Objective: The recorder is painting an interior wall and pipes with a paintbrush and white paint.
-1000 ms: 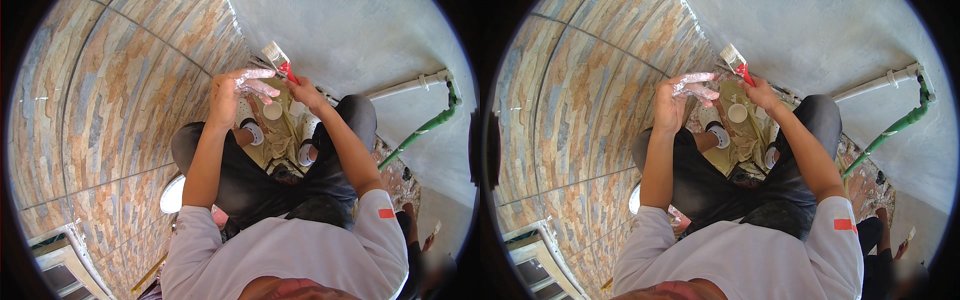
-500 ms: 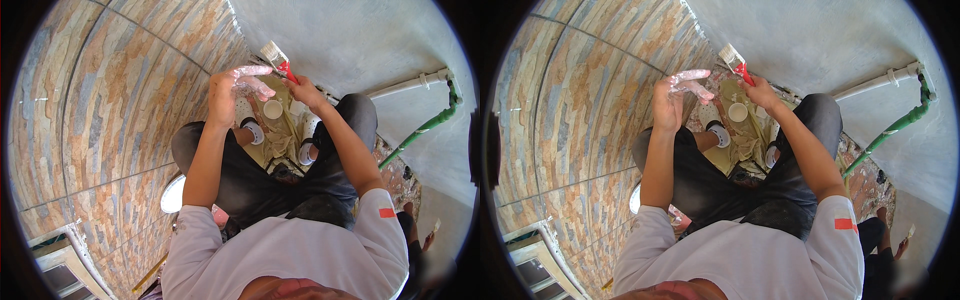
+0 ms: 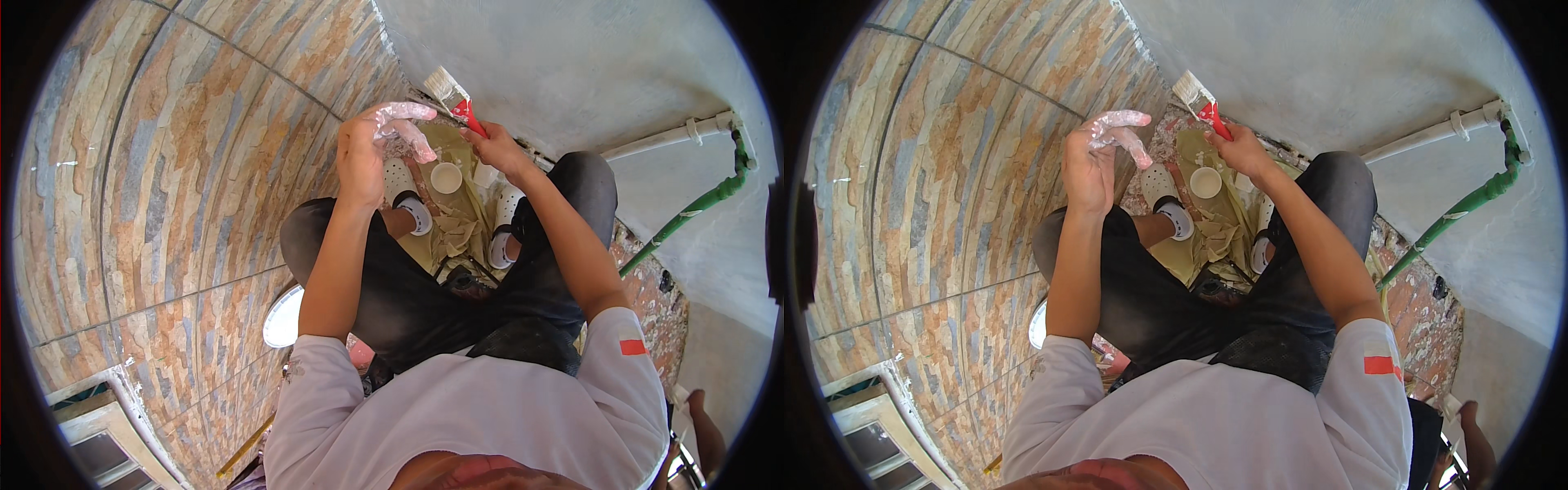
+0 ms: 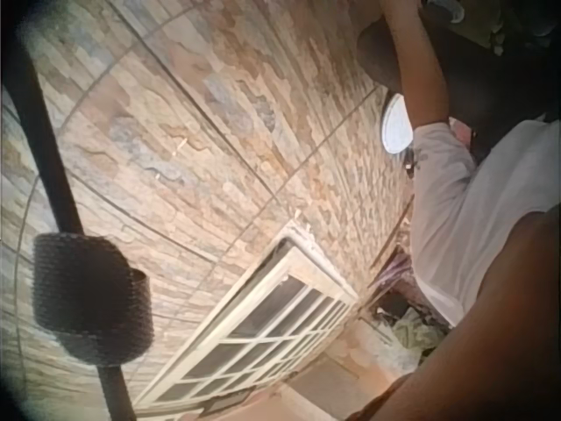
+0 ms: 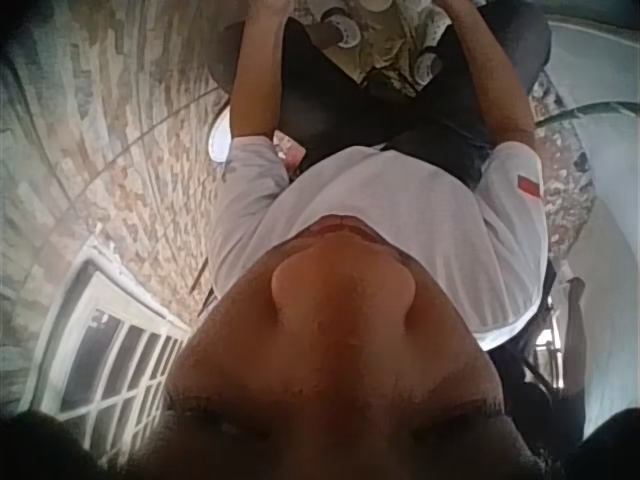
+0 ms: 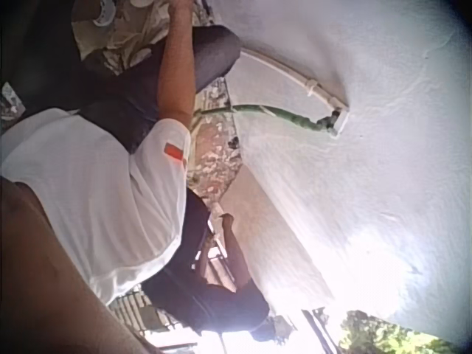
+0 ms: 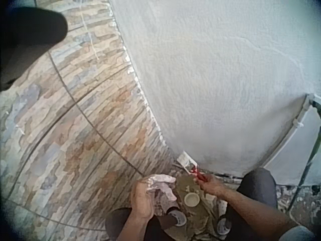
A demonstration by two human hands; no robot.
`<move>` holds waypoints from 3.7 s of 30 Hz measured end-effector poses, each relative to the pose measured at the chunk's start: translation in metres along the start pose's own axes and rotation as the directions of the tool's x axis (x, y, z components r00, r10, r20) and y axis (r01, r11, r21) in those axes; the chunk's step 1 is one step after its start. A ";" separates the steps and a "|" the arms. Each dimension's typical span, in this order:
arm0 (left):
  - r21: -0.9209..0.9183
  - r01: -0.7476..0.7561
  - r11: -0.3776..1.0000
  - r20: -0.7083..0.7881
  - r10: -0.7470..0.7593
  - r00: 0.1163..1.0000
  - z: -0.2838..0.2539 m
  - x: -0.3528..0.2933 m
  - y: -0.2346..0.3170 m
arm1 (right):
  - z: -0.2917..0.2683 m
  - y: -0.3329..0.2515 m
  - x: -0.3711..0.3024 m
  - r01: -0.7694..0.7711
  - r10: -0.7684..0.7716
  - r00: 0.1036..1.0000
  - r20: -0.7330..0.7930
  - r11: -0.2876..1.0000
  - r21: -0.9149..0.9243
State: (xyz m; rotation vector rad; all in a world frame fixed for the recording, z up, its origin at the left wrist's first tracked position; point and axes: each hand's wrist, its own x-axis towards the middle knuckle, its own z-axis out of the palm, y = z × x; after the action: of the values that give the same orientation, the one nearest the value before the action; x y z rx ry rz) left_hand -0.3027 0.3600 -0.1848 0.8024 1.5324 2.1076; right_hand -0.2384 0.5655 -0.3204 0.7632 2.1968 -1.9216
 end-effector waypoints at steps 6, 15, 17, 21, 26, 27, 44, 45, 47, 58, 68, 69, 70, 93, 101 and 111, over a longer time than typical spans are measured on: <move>0.000 -0.045 0.999 0.019 0.045 0.999 -0.004 -0.007 -0.005 | 0.003 -0.003 -0.003 -0.012 0.012 1.000 0.014 1.000 -0.003; 0.069 0.052 0.996 -0.119 -0.044 0.992 0.004 0.007 0.006 | -0.004 0.041 0.021 0.128 -0.150 0.989 0.018 0.770 -0.625; 0.104 0.066 0.992 -0.146 -0.051 0.988 -0.011 0.006 0.007 | 0.007 0.042 0.016 0.092 -0.126 0.992 0.009 0.665 -0.741; 0.219 0.041 0.975 -0.150 -0.008 0.989 -0.029 0.006 0.013 | 0.020 0.036 0.003 0.104 -0.048 0.995 0.093 0.458 -0.883; 0.140 -0.029 0.990 -0.193 0.056 0.980 -0.030 0.012 0.016 | 0.034 0.049 0.015 0.046 0.043 0.997 0.069 0.407 -0.912; 0.135 -0.029 0.990 -0.202 0.056 0.978 -0.034 0.011 0.014 | 0.040 0.050 0.019 -0.007 0.066 0.998 0.020 0.383 -0.924; 0.201 0.103 0.974 -0.277 -0.044 0.960 -0.049 0.016 0.009 | 0.053 0.067 0.042 -0.123 0.048 0.992 -0.114 0.482 -0.868; 0.201 0.105 0.974 -0.275 -0.047 0.960 -0.050 0.017 0.007 | 0.052 0.064 0.043 -0.157 0.064 0.987 -0.145 0.521 -0.839; 0.122 -0.009 0.993 -0.247 0.039 0.968 -0.058 0.017 -0.001 | 0.050 0.061 0.044 -0.194 0.082 0.981 -0.178 0.561 -0.805; 0.060 -0.025 0.998 -0.113 0.032 0.993 -0.069 0.008 -0.019 | 0.047 0.076 0.051 -0.185 0.037 0.973 -0.226 0.710 -0.680; 0.333 -0.031 0.942 -0.050 0.050 0.998 -0.052 0.014 0.005 | 0.058 0.096 0.054 0.081 -0.227 0.961 -0.158 0.777 -0.625; 0.317 0.082 0.945 -0.110 -0.050 0.993 -0.053 0.011 0.010 | 0.062 0.094 0.051 0.164 -0.270 0.959 -0.084 0.771 -0.615; 0.313 0.084 0.946 -0.111 -0.052 0.993 -0.052 0.012 0.012 | 0.061 0.095 0.052 0.245 -0.318 0.948 -0.016 0.761 -0.601; 0.311 0.074 0.948 -0.329 0.034 0.944 -0.058 0.020 -0.008 | 0.063 0.151 0.065 0.121 -0.270 0.917 -0.294 0.890 -0.439; -0.055 0.026 0.998 -0.475 -0.049 0.878 -0.059 0.026 -0.002 | 0.060 0.159 0.069 0.060 -0.233 0.881 -0.412 0.918 -0.392; 0.052 0.021 0.998 -0.475 0.006 0.880 -0.059 0.027 -0.020 | 0.028 0.166 0.086 0.027 -0.039 0.773 -0.634 0.999 -0.028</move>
State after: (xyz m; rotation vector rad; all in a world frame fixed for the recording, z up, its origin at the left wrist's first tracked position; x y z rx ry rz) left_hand -0.3623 0.3414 -0.2114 0.2952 1.8329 2.3838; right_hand -0.2451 0.5737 -0.5090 1.5802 2.5771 -1.8306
